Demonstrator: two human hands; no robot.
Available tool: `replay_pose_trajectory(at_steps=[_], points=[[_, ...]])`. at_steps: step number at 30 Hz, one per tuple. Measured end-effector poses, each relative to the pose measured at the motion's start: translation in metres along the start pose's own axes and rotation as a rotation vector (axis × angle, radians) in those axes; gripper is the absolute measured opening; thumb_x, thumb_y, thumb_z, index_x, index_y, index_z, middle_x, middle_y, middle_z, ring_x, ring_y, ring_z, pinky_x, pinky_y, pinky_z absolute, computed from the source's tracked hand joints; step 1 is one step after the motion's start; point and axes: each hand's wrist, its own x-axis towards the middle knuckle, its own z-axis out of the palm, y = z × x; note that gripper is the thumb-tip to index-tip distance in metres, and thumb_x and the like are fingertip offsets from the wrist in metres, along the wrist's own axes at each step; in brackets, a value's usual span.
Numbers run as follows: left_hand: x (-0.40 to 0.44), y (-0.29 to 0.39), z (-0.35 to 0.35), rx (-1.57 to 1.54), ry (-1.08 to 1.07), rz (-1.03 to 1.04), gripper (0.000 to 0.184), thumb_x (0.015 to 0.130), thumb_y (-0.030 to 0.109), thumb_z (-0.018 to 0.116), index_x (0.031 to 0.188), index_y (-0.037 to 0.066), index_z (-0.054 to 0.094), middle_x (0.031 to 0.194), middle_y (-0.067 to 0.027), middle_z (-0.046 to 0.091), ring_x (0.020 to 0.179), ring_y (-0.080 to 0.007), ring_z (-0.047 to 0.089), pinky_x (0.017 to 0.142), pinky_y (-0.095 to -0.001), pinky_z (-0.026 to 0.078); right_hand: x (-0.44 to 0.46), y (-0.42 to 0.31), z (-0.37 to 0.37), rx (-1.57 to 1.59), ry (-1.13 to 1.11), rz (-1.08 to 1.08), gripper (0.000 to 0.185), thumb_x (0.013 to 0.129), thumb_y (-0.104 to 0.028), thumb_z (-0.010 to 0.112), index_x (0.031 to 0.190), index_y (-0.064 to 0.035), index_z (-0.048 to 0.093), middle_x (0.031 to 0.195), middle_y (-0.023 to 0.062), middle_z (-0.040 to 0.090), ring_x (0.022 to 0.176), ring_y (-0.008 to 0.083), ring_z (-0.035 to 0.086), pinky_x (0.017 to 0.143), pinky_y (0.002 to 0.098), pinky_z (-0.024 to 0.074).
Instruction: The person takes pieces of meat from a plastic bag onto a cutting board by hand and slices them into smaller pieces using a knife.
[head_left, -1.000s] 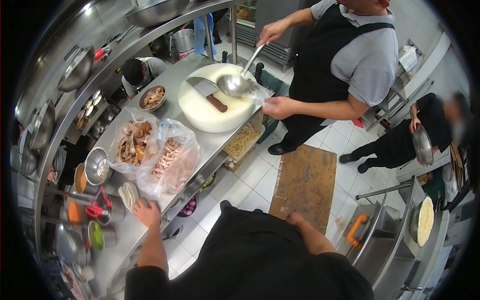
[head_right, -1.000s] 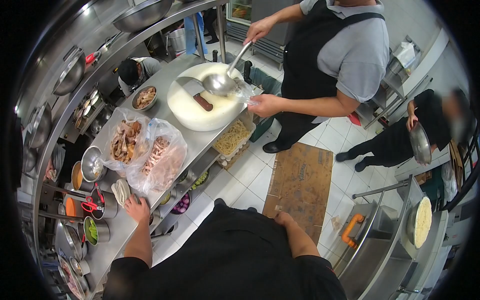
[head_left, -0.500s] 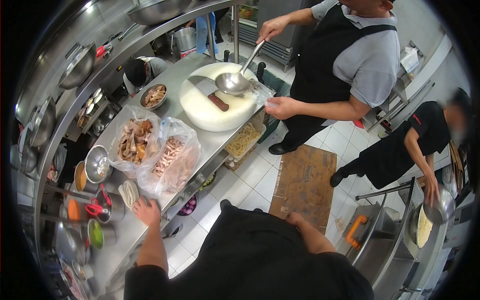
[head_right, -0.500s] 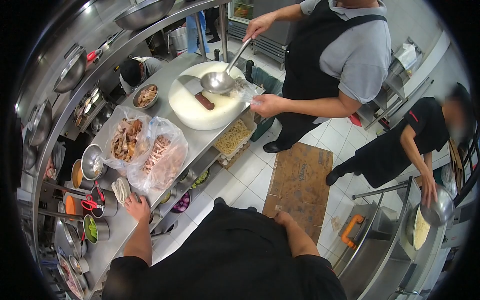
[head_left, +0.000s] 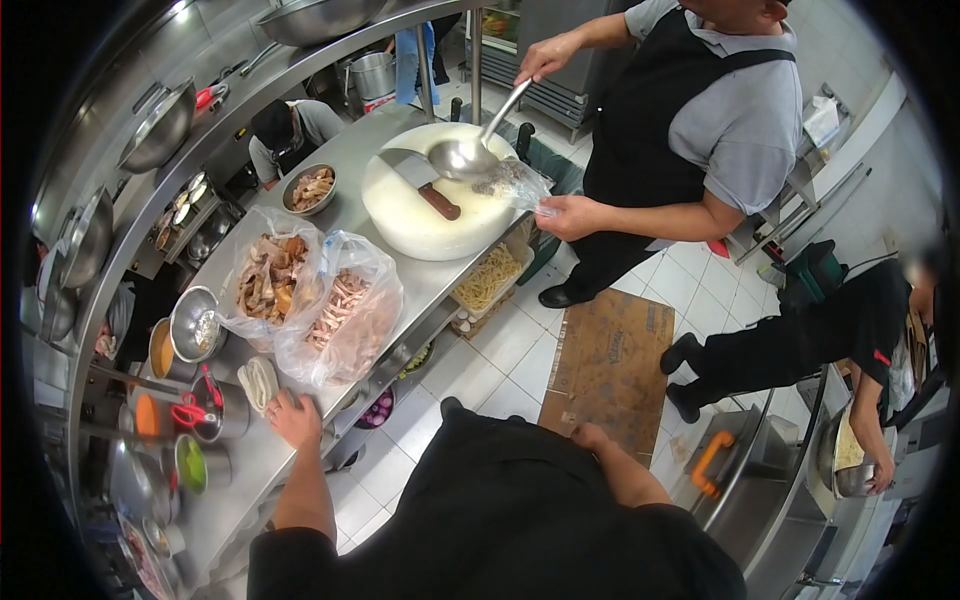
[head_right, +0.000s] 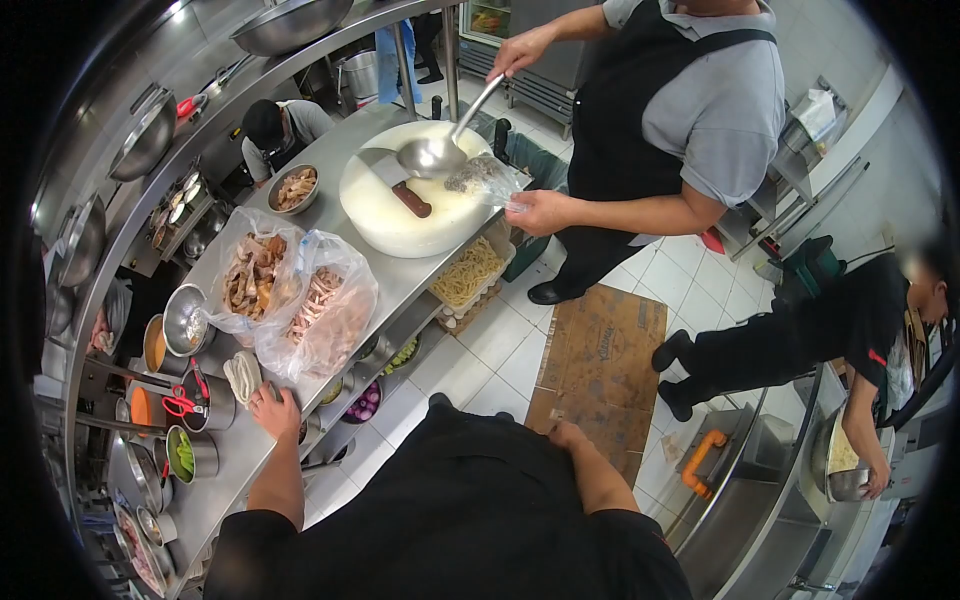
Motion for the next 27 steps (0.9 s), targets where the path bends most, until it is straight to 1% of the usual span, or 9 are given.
replay_pose_trajectory(at_steps=[6,15,21,27], points=[[0.000,-0.002,0.003,0.008,0.006,0.008,0.046,0.089,0.034,0.061,0.130,0.012,0.062,0.127,-0.0140,0.058,0.126,-0.0378,0.049,0.103,-0.0523,0.041,0.004,0.003,0.003,0.010,0.009,0.010,0.043,0.091,-0.033,0.063,0.120,-0.0022,0.073,0.123,0.0239,0.071,0.117,0.0393,0.067,0.100,0.0454,0.0513],[0.000,-0.001,0.001,0.004,0.006,0.006,0.046,0.089,0.034,0.060,0.130,0.011,0.062,0.127,-0.0142,0.058,0.126,-0.0381,0.049,0.102,-0.0524,0.041,0.009,0.011,0.010,0.016,0.052,-0.040,0.043,0.089,-0.035,0.063,0.116,-0.0030,0.074,0.117,0.0255,0.072,0.113,0.0427,0.068,0.097,0.0474,0.0530],[0.000,-0.002,0.002,0.003,-0.005,0.002,0.046,0.089,0.033,0.060,0.130,0.011,0.062,0.128,-0.0144,0.058,0.127,-0.0382,0.049,0.103,-0.0524,0.040,0.002,0.008,0.007,0.024,0.020,-0.040,0.043,0.090,-0.034,0.061,0.116,-0.0028,0.074,0.118,0.0252,0.072,0.114,0.0420,0.067,0.098,0.0471,0.0525],[0.000,-0.003,0.003,-0.006,0.007,0.008,0.046,0.089,0.033,0.060,0.129,0.011,0.062,0.128,-0.0144,0.058,0.127,-0.0384,0.048,0.102,-0.0526,0.041,0.004,0.007,0.009,-0.005,0.037,-0.047,0.042,0.090,-0.034,0.061,0.116,-0.0037,0.074,0.117,0.0247,0.072,0.115,0.0417,0.067,0.099,0.0468,0.0525]])
